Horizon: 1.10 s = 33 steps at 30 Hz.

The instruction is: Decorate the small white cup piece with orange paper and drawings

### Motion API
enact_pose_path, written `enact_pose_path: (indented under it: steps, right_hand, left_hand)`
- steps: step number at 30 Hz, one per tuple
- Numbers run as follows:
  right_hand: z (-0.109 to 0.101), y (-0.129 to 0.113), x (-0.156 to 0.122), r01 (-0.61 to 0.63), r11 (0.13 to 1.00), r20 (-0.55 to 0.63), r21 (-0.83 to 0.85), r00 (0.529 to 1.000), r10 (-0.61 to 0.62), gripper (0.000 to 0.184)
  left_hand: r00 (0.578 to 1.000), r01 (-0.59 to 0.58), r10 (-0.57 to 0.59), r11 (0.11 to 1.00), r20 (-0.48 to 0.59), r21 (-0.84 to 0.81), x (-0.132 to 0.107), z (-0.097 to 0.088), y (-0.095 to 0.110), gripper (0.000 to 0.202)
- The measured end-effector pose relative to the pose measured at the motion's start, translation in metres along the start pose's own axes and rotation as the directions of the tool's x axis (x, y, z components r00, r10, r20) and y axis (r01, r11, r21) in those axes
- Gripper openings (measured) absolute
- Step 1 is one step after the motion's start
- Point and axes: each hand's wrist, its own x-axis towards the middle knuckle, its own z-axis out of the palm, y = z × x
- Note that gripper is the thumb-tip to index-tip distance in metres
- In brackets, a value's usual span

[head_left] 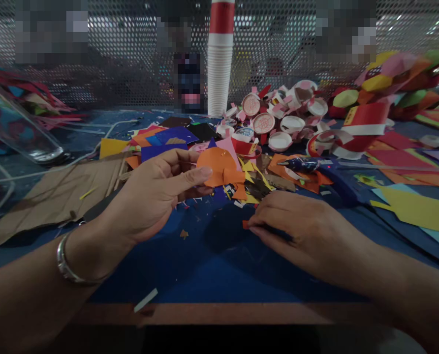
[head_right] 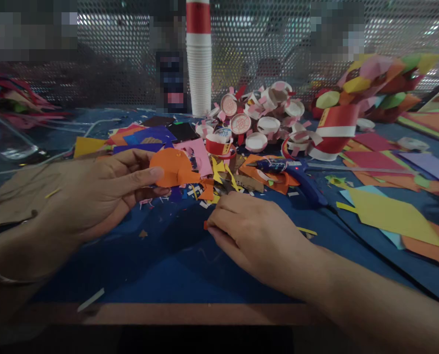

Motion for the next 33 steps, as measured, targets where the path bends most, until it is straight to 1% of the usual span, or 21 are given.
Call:
enact_pose_path:
  steps: [5,12,15,18,21,29,33]
  right_hand:
    - [0.0015,0.001,-0.0001,-0.012,1.0,-0.024,-0.014,1.0,0.011,0.018]
    - [0.0027,0.0013,-0.0003,-0.021,1.0,-0.031,0.022,0.999,0.022,0.023]
    - [0.0031,0.0013,-0.0003,-0.045,0.998,-0.042,0.046,0.998,0.047,0.023]
    - [0.003,0.0003,0.0007,-0.071,0.996,-0.024,0.052,0.997,0.072,0.022]
    - [0.0024,-0.0005,0.0024,-0.071,0.996,0.004,0.054,0.997,0.071,0.021]
    - [0.0015,-0.0004,0.0021,-0.097,0.987,0.034,0.131,0.995,0.094,0.02]
    - [-0.0002,-0.0009,0.0019,-0.084,0.977,0.059,0.196,0.995,0.074,0.017]
  left_hand:
    - [1.0,-0.019,0.019,0.999,-0.002,-0.03,0.0018,0.0001,-0.0021,0.015]
    - [1.0,0.004,-0.004,1.0,-0.01,-0.004,0.0008,0.0018,-0.0007,0.017]
    - [1.0,0.006,-0.006,1.0,-0.016,-0.005,0.0,0.002,-0.0002,0.016]
    - [1.0,0.012,-0.012,1.0,-0.005,-0.004,-0.0008,0.002,-0.0003,0.016]
    - [1.0,0.018,-0.018,1.0,0.002,-0.002,-0.0009,0.0023,0.0,0.018]
    - [1.0,0.013,-0.013,1.0,0.0,0.004,-0.0005,0.0026,0.0005,0.015]
    - [1.0,0.0,0.0,1.0,0.011,-0.016,-0.0002,0.0028,0.0006,0.014]
